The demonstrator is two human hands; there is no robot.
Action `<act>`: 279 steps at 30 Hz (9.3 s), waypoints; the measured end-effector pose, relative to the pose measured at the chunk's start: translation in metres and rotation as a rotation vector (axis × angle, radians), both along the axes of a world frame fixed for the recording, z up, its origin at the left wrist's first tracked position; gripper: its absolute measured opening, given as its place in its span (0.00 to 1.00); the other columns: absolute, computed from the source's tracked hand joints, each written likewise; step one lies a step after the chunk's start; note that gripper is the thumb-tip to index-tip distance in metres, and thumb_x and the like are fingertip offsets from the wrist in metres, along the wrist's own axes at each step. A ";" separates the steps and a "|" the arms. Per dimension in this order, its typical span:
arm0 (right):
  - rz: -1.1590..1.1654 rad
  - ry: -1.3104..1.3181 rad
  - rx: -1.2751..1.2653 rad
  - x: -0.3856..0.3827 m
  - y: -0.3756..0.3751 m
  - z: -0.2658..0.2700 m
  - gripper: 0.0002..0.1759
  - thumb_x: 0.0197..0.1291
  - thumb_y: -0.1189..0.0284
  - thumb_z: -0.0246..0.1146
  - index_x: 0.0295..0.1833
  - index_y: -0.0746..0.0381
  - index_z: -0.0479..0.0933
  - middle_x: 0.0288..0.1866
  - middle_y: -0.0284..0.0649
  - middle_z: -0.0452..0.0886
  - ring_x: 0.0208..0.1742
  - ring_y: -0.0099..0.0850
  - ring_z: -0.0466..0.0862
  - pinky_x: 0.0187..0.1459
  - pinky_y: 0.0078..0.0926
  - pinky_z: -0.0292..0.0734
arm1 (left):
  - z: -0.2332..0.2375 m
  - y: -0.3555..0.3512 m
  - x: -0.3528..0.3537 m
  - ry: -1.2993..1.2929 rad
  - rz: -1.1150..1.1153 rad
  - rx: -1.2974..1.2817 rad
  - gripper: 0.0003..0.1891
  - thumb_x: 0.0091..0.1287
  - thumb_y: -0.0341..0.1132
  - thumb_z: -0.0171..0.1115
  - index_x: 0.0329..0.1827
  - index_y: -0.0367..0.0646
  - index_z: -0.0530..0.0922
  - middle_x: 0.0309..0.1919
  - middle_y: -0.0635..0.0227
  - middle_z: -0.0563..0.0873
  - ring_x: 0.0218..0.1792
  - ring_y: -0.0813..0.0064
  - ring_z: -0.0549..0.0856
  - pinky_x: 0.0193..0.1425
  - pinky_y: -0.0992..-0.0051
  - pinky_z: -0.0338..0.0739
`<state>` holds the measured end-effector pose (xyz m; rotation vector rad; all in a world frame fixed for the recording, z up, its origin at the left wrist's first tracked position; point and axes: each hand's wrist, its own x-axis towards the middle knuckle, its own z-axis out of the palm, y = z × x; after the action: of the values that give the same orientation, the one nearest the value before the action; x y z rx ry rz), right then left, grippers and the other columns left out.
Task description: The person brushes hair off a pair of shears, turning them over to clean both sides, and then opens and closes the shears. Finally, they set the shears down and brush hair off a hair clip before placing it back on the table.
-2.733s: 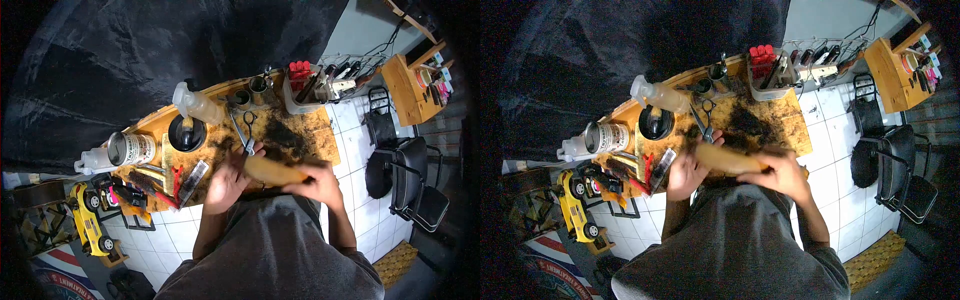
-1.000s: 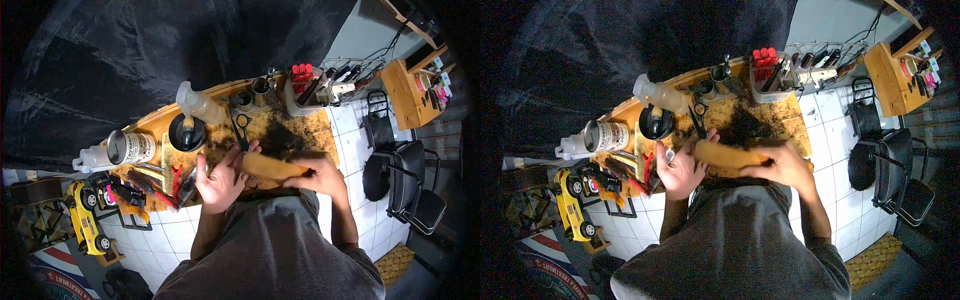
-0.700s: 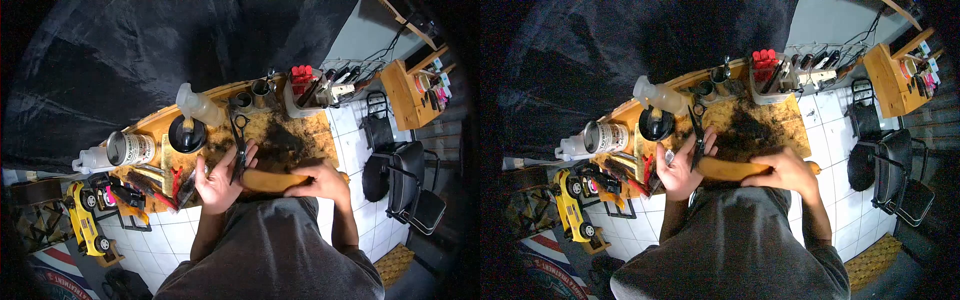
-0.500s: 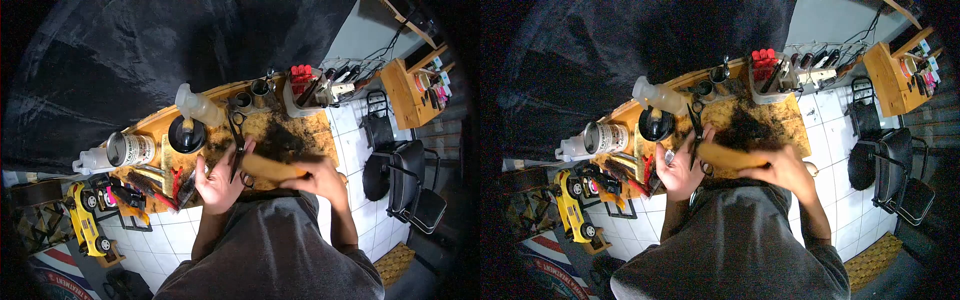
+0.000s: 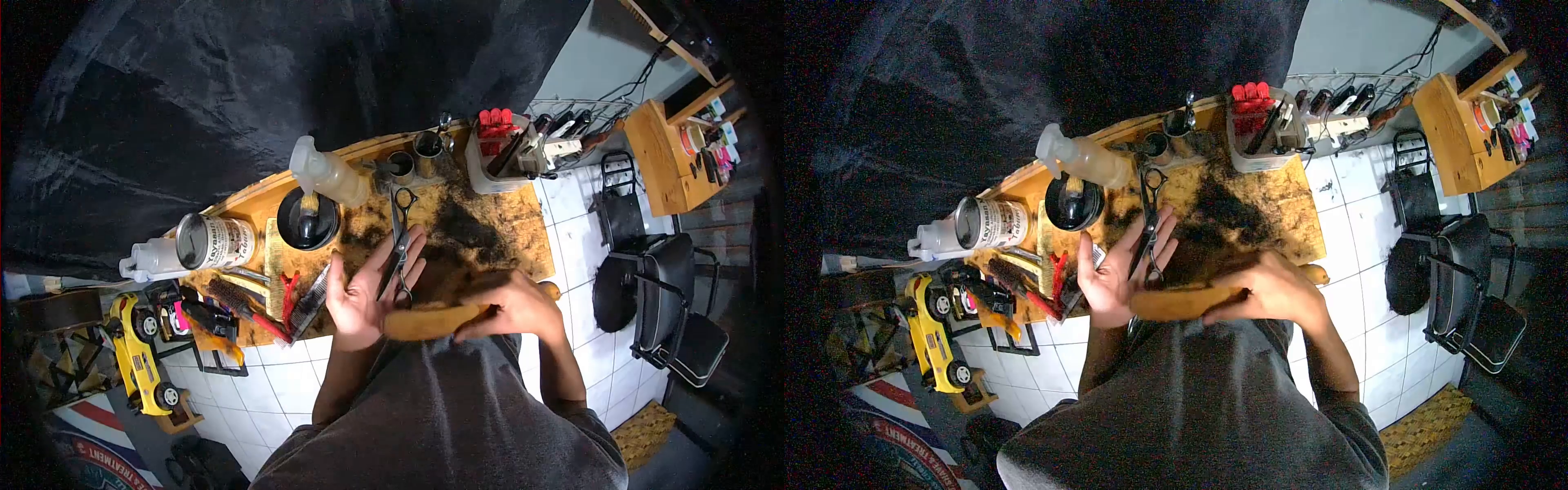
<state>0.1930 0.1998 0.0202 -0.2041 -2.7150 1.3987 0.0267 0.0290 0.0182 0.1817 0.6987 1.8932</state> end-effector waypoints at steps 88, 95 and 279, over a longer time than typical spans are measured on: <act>-0.135 0.042 0.207 -0.010 0.006 0.009 0.24 0.46 0.51 0.73 0.43 0.57 0.86 0.42 0.49 0.86 0.47 0.45 0.85 0.50 0.37 0.81 | -0.020 -0.026 -0.006 0.329 -0.233 -0.291 0.28 0.62 0.15 0.57 0.67 0.31 0.65 0.56 0.57 0.80 0.57 0.71 0.79 0.66 0.68 0.73; -0.640 0.209 0.102 -0.024 0.017 0.011 0.21 0.46 0.71 0.76 0.44 0.71 0.82 0.33 0.47 0.83 0.32 0.40 0.84 0.38 0.34 0.78 | -0.013 -0.019 -0.005 0.172 -0.150 -0.226 0.29 0.64 0.17 0.56 0.70 0.31 0.62 0.65 0.55 0.73 0.68 0.64 0.71 0.66 0.61 0.73; -0.263 0.400 -0.303 -0.019 -0.013 -0.023 0.53 0.37 0.67 0.75 0.71 0.67 0.58 0.67 0.54 0.65 0.65 0.47 0.71 0.63 0.37 0.67 | 0.024 0.029 0.032 -0.301 -0.342 0.110 0.55 0.62 0.77 0.26 0.77 0.36 0.44 0.76 0.55 0.51 0.77 0.57 0.51 0.77 0.57 0.44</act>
<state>0.1741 0.1867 -0.0028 -0.2561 -2.0723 1.5649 0.0592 0.0580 0.0418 0.0767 0.3345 1.5861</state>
